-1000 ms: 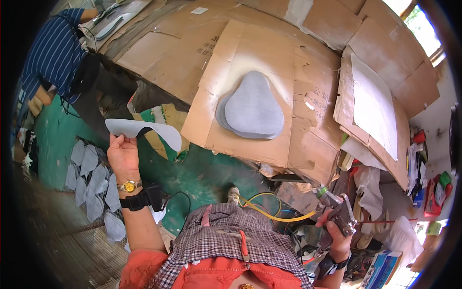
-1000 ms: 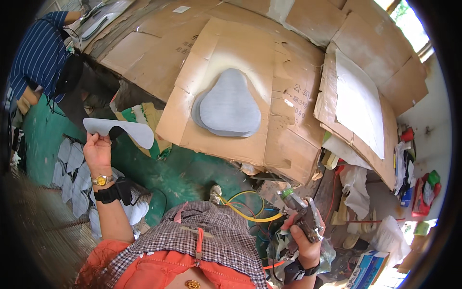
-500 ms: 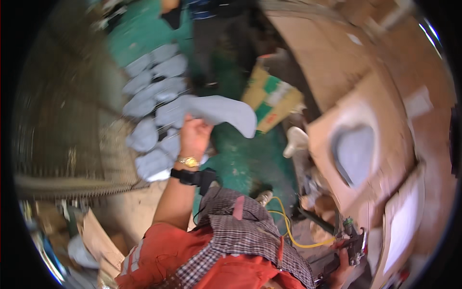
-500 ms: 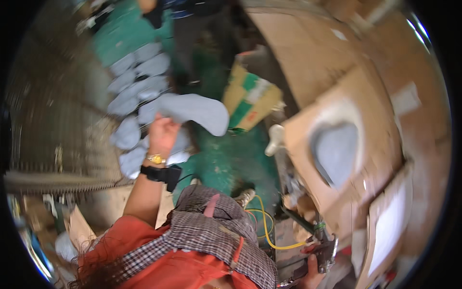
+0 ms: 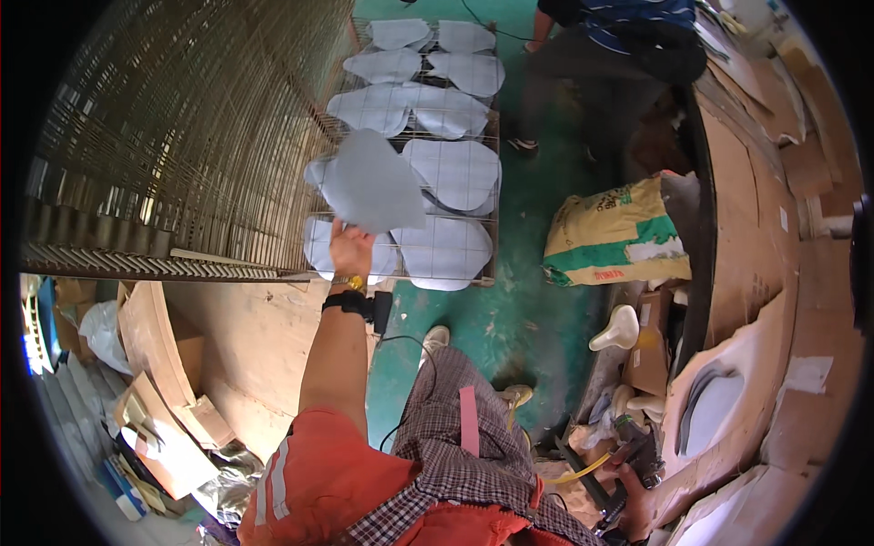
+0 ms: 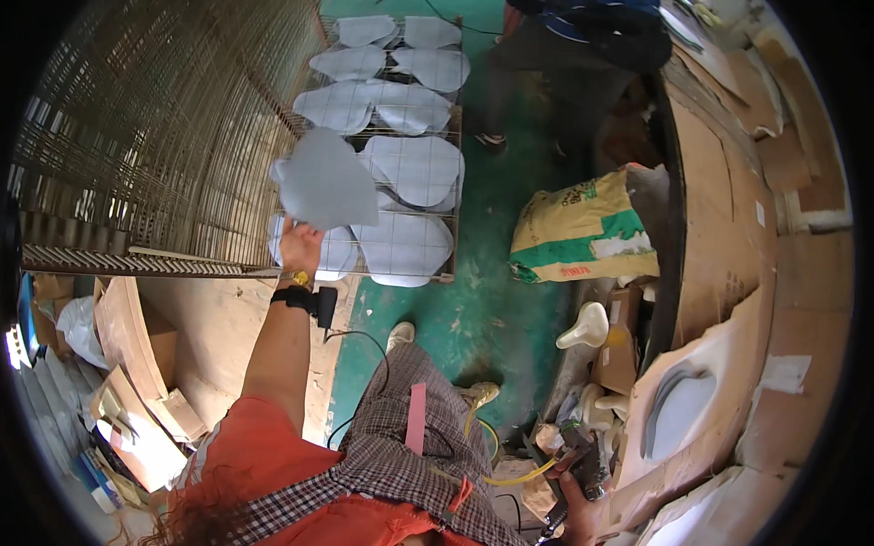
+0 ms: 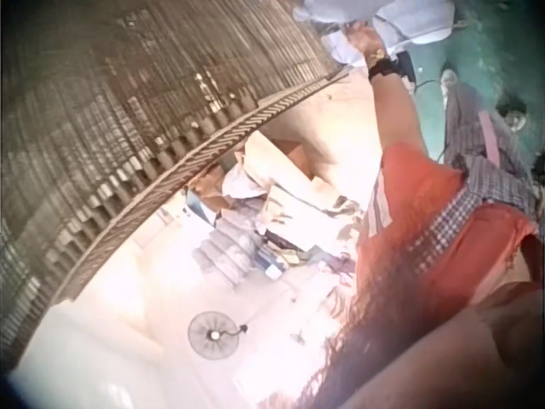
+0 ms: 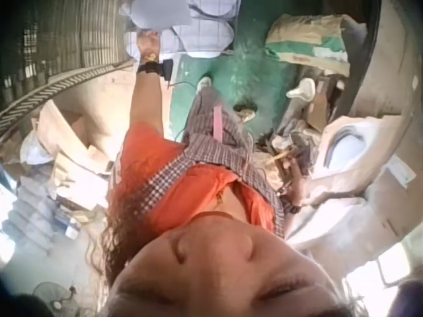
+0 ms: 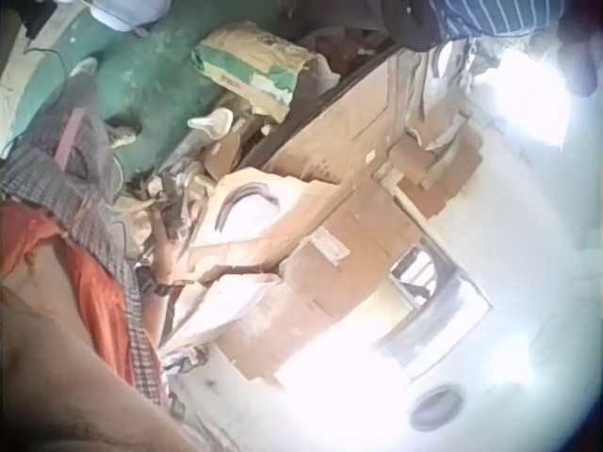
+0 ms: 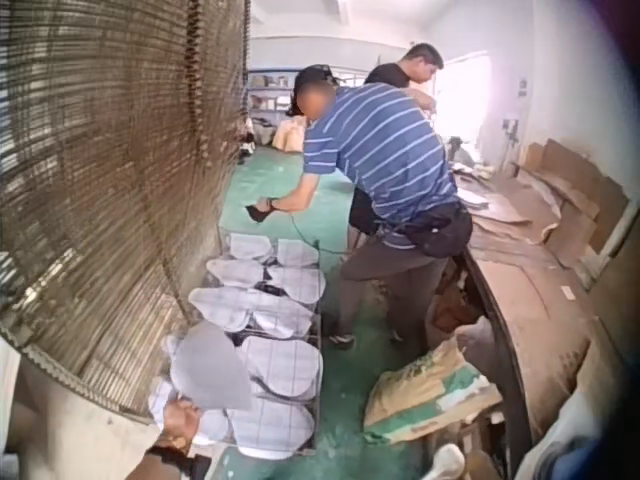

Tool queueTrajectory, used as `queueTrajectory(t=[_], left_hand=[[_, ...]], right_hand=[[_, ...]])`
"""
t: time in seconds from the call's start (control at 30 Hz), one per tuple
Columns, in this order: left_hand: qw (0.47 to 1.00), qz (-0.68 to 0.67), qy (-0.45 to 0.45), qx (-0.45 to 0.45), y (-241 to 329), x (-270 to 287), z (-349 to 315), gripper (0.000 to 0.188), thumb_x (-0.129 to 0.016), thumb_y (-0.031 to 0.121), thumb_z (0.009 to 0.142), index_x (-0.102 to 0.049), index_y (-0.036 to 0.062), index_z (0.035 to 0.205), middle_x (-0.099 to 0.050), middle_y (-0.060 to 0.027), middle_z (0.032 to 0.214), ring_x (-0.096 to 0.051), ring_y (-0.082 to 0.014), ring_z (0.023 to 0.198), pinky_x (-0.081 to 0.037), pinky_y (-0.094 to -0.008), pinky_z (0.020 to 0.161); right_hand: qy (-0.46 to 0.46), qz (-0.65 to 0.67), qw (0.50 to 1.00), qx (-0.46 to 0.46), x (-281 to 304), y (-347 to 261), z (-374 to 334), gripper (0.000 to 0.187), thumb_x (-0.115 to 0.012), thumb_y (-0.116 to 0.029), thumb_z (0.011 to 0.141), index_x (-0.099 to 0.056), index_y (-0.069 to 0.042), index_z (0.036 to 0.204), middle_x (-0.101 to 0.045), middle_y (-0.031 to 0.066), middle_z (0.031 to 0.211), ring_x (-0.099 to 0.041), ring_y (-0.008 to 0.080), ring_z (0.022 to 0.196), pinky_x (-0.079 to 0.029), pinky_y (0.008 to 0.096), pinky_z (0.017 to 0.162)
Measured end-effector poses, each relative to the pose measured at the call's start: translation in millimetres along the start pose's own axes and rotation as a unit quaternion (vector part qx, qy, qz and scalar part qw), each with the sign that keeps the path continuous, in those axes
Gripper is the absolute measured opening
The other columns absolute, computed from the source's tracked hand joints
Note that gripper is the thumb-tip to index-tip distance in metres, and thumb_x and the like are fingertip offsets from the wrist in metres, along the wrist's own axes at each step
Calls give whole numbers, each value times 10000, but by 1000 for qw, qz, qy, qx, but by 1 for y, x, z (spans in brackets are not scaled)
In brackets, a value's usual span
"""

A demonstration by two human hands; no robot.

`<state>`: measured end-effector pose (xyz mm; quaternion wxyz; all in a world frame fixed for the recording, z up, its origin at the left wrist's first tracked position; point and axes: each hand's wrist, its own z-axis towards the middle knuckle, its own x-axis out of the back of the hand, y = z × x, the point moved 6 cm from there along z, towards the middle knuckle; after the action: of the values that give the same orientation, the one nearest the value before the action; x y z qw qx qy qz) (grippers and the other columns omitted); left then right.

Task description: The person repeatedly picks up gray, heart-shaped foam pieces from a cardboard surface, sprays them with a handheld spray gun, and places them onto a metal drying rack. The process is repeated for multiple pieces in a continuous loop.

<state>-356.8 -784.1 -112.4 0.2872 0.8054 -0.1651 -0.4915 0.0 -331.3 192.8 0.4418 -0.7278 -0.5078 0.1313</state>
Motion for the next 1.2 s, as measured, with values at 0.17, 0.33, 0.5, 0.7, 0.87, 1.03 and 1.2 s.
queueTrajectory(t=[0.17,0.33,0.5,0.7,0.87,1.03,1.2], left_hand=[[956,47,285,56,-14,174,-13,517,-395,104,894,-319,129,1405,-458,-119,1332,-457,-319,1225,-386,-552,1006],[902,128,365,193,-73,245,-42,346,-428,301,931,-537,146,1221,-539,-34,1078,-502,-207,1004,-360,-489,916],[867,493,-79,-7,-210,-37,-118,166,-627,55,813,-668,36,972,-661,-46,835,-599,-126,732,-484,-279,680],[713,423,-533,-172,-362,-341,-393,146,-631,55,760,-680,62,897,-647,-97,818,-587,-284,811,-469,-393,777],[505,508,-664,-214,-480,-389,-548,172,-671,143,741,-704,107,906,-640,-75,875,-553,-282,914,-457,-384,811],[389,636,-628,-223,-550,-375,-586,213,-648,163,743,-705,123,944,-623,-80,993,-535,-276,993,-446,-417,855],[469,563,-639,-237,-549,-395,-603,120,-632,121,734,-699,71,820,-627,-116,882,-580,-308,870,-472,-412,778]], right_hand=[[-28,-27,999,-9,-28,2,16,274,-620,-51,782,-587,-5,1050,-625,64,879,-611,176,778,-483,301,746],[-31,-27,999,-18,5,27,19,304,-657,-40,803,-569,12,1089,-630,75,916,-630,164,809,-508,286,738],[46,18,998,-41,68,54,-3,477,-689,-26,804,-518,17,1247,-628,48,956,-606,125,870,-508,265,765],[136,96,985,50,175,79,-54,516,-689,-24,803,-496,-6,1281,-621,32,953,-591,117,876,-496,270,797],[273,219,937,7,247,143,-112,406,-667,10,805,-522,1,1184,-621,42,929,-617,136,836,-521,280,767],[341,265,902,-16,284,184,-141,370,-660,15,795,-534,3,1143,-622,42,903,-624,135,802,-518,275,754],[339,262,903,-26,306,210,-132,346,-649,21,783,-539,0,1111,-620,34,889,-619,133,805,-509,270,754]])
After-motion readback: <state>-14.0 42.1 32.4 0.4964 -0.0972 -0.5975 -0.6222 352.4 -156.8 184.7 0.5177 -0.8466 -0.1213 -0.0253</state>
